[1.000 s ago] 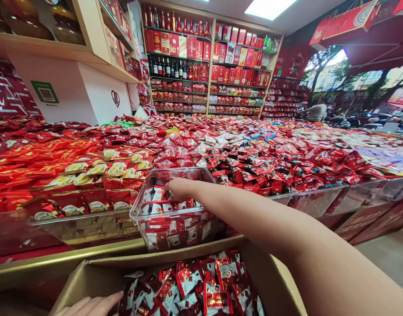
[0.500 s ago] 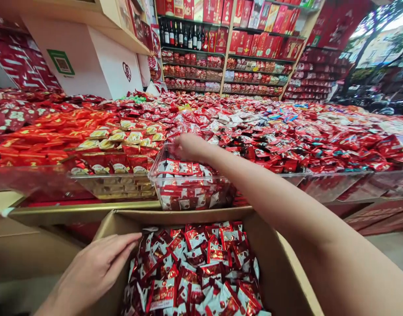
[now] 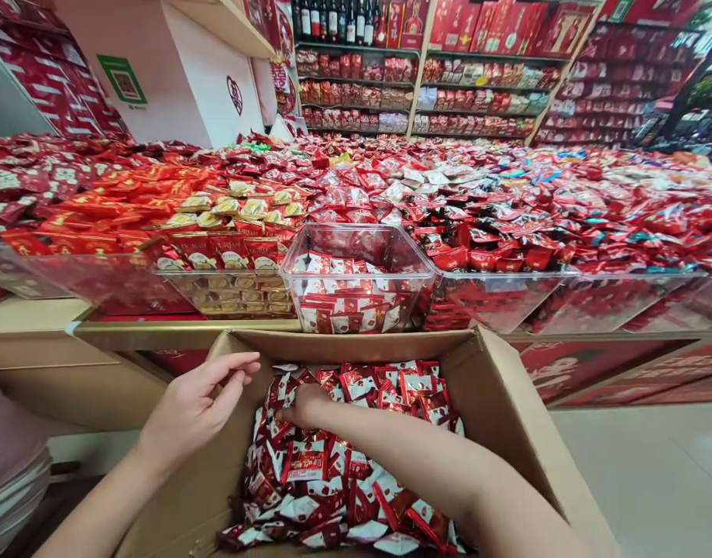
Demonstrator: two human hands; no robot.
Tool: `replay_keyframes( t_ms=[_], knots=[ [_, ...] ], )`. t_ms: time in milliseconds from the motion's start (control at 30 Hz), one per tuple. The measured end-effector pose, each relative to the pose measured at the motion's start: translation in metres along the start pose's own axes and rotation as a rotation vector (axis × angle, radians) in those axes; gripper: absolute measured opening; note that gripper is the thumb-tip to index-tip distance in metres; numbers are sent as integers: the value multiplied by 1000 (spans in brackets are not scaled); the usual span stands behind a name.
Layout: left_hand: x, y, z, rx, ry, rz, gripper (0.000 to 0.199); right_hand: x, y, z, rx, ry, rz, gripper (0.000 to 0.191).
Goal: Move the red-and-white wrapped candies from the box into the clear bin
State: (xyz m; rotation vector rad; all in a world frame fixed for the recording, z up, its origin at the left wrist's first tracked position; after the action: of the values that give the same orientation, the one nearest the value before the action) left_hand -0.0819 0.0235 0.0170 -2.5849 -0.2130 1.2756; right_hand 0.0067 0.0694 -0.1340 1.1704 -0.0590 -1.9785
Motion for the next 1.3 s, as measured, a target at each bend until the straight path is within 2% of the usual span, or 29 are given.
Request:
replay_keyframes(
  t_ms=[67, 133, 233, 300, 333, 400, 500, 533, 600, 667, 733, 800, 867, 933, 1033, 1100, 1200, 1300],
  knots=[
    [-1, 1, 0, 3, -11, 2, 24, 3, -7, -4, 11, -62, -1, 28],
    [-3, 1, 1, -2, -2, 0, 24, -5, -2, -8, -8, -134, -8, 26],
    [-5, 0, 3, -41, 42, 3, 25, -34, 19, -12, -77, -254, -27, 26],
    [-3, -3, 1, -110, 91, 29, 27, -56, 38, -8, -151, -442, -30, 28],
    [0, -4, -1, -164, 150, 58, 30, -67, 49, -5, -192, -572, -34, 30],
    [14, -6, -7, -278, 348, 195, 35, -86, 70, 4, -275, -834, -68, 34],
    [37, -6, -28, -367, 660, 422, 30, -106, 94, 10, -349, -993, -200, 36],
    [41, -8, -33, -375, 711, 447, 27, -111, 99, 11, -366, -1005, -249, 36],
    [43, -15, -38, -398, 775, 421, 21, -118, 108, 12, -406, -1008, -325, 35],
    [44, -20, -40, -447, 866, 387, 19, -125, 114, 12, -441, -962, -385, 31],
    [47, -22, -42, -519, 1014, 363, 21, -135, 122, 11, -458, -762, -520, 24],
    [54, -18, -45, -604, 1196, 360, 32, -147, 135, 17, -509, -374, -724, 15],
    [63, -13, -49, -670, 1384, 368, 46, -148, 148, 33, -612, 46, -853, 12],
    [69, -7, -52, -714, 1520, 369, 52, -138, 154, 47, -738, 266, -833, 13],
    [72, -2, -51, -766, 1577, 392, 45, -128, 157, 55, -863, 149, -726, 16],
    [70, -1, -50, -775, 1614, 412, 39, -132, 156, 51, -818, -36, -720, 18],
    [67, 0, -49, -756, 1728, 451, 36, -138, 148, 34, -613, -305, -722, 19],
    [70, 3, -50, -754, 1774, 519, 36, -129, 131, 23, -531, -675, -571, 23]
  ],
)
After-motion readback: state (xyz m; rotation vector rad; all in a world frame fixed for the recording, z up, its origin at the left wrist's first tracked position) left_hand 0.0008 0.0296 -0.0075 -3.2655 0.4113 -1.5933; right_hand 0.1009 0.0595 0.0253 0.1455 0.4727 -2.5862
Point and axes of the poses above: each hand's wrist, its own y-axis away from the middle knuckle, its own x-axis out of the palm, z = x × y, the point moved 7 cm from there along -y, towards the middle knuckle, and after that the axes turned 8 degrees about -x, right-handed, at the moved point
